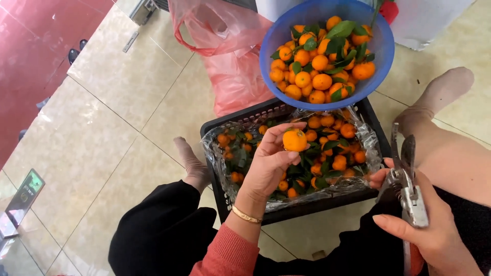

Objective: Trimming the stems and leaves off oranges using garden shears and sorting them into a bowl.

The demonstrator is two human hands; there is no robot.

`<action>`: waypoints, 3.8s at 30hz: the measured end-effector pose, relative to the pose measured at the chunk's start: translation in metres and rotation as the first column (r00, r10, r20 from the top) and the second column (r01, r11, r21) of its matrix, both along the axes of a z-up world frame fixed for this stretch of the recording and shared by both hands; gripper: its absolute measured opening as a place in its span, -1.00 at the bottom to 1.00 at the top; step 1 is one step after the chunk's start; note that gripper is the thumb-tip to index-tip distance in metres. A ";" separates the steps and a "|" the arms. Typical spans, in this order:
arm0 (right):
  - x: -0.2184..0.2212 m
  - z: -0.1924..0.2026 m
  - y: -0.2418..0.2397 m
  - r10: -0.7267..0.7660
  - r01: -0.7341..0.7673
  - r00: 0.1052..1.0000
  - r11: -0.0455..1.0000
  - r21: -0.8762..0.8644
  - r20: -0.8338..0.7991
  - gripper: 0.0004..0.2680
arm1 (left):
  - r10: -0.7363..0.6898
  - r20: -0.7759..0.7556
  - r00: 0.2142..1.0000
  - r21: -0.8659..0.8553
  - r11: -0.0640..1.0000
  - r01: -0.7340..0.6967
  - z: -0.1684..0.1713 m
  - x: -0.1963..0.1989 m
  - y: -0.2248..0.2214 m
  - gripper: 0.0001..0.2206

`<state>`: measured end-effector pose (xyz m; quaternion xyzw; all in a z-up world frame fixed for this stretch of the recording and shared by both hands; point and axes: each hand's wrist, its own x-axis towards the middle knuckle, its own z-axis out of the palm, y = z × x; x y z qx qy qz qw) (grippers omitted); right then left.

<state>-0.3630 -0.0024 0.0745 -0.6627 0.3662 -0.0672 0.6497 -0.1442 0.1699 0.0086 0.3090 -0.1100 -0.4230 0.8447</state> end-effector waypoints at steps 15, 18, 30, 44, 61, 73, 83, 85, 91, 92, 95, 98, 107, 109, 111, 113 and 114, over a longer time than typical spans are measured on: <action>-0.002 -0.008 -0.002 0.052 -0.055 0.997 0.997 -0.062 -0.056 -0.27 | 0.068 0.116 0.991 0.051 0.996 -0.075 0.015 -0.009 -0.016 -0.46; -0.004 -0.009 -0.003 0.071 -0.075 0.996 0.994 -0.081 -0.047 -0.26 | 0.079 0.212 0.974 0.148 0.983 -0.112 0.023 -0.012 -0.019 -0.50; -0.009 -0.021 -0.009 0.116 -0.122 0.992 0.986 -0.115 -0.059 -0.23 | 0.118 0.477 0.871 0.271 0.923 -0.274 0.031 -0.014 -0.023 -0.63; -0.011 -0.034 -0.011 0.175 -0.177 0.984 0.975 -0.137 -0.024 -0.22 | 0.031 -0.211 0.977 -0.205 0.976 -0.076 0.015 -0.005 -0.019 -0.54; -0.023 -0.048 -0.018 0.174 -0.172 0.985 0.980 -0.099 0.014 -0.20 | 0.000 -0.230 0.973 -0.181 0.983 -0.042 -0.015 -0.004 -0.027 -0.72; -0.039 -0.134 -0.044 0.214 -0.192 0.971 0.963 -0.187 0.104 -0.11 | 0.196 -0.235 0.952 0.354 0.930 -0.104 -0.020 0.106 -0.138 -0.79; -0.031 -0.053 -0.025 0.217 -0.207 0.971 0.973 -0.101 0.099 -0.19 | 0.105 0.349 0.931 0.479 0.834 -0.273 0.024 0.146 -0.116 -0.24; -0.015 -0.018 -0.016 0.169 -0.176 0.984 0.972 -0.157 -0.059 -0.26 | -0.182 0.060 0.982 0.397 0.907 0.143 -0.004 0.163 -0.073 -0.63; -0.015 -0.028 -0.018 0.215 -0.238 0.968 0.951 -0.198 -0.131 -0.24 | -0.652 -0.058 0.756 0.917 0.264 0.298 -0.088 0.142 -0.007 -0.74; -0.015 -0.030 -0.018 0.214 -0.238 0.967 0.951 -0.196 -0.136 -0.24 | -0.652 -0.063 0.755 0.916 0.263 0.304 -0.148 0.136 0.009 -0.74; -0.013 -0.039 -0.018 0.213 -0.226 0.973 0.961 -0.158 -0.093 -0.21 | -0.846 0.306 0.435 0.884 0.083 -0.460 -0.257 0.123 0.025 -0.66; -0.012 -0.050 -0.019 0.248 -0.271 0.960 0.940 -0.205 -0.131 -0.21 | -0.759 0.295 0.581 0.843 -0.079 -0.531 -0.272 0.109 0.017 -0.62; -0.009 -0.064 -0.015 0.231 -0.314 0.930 0.903 -0.293 -0.284 -0.14 | -0.432 0.346 0.833 0.908 -0.069 -0.412 -0.236 0.084 0.018 -0.49; -0.013 -0.060 -0.015 0.284 -0.341 0.934 0.888 -0.307 -0.214 -0.17 | -0.043 0.381 0.924 0.854 0.399 -0.334 -0.208 0.065 0.020 -0.52; -0.011 -0.063 -0.016 0.305 -0.338 0.940 0.890 -0.305 -0.151 -0.17 | 0.039 0.330 0.943 0.789 0.536 -0.299 -0.162 0.052 0.016 -0.52; -0.013 -0.054 -0.013 0.323 -0.340 0.940 0.890 -0.303 -0.107 -0.17 | 0.109 0.246 0.963 0.700 0.668 -0.254 -0.137 0.032 0.012 -0.52; -0.009 -0.046 -0.010 0.299 -0.319 0.948 0.908 -0.270 -0.112 -0.21 | 0.146 0.206 0.968 0.604 0.759 -0.243 -0.134 0.026 0.011 -0.52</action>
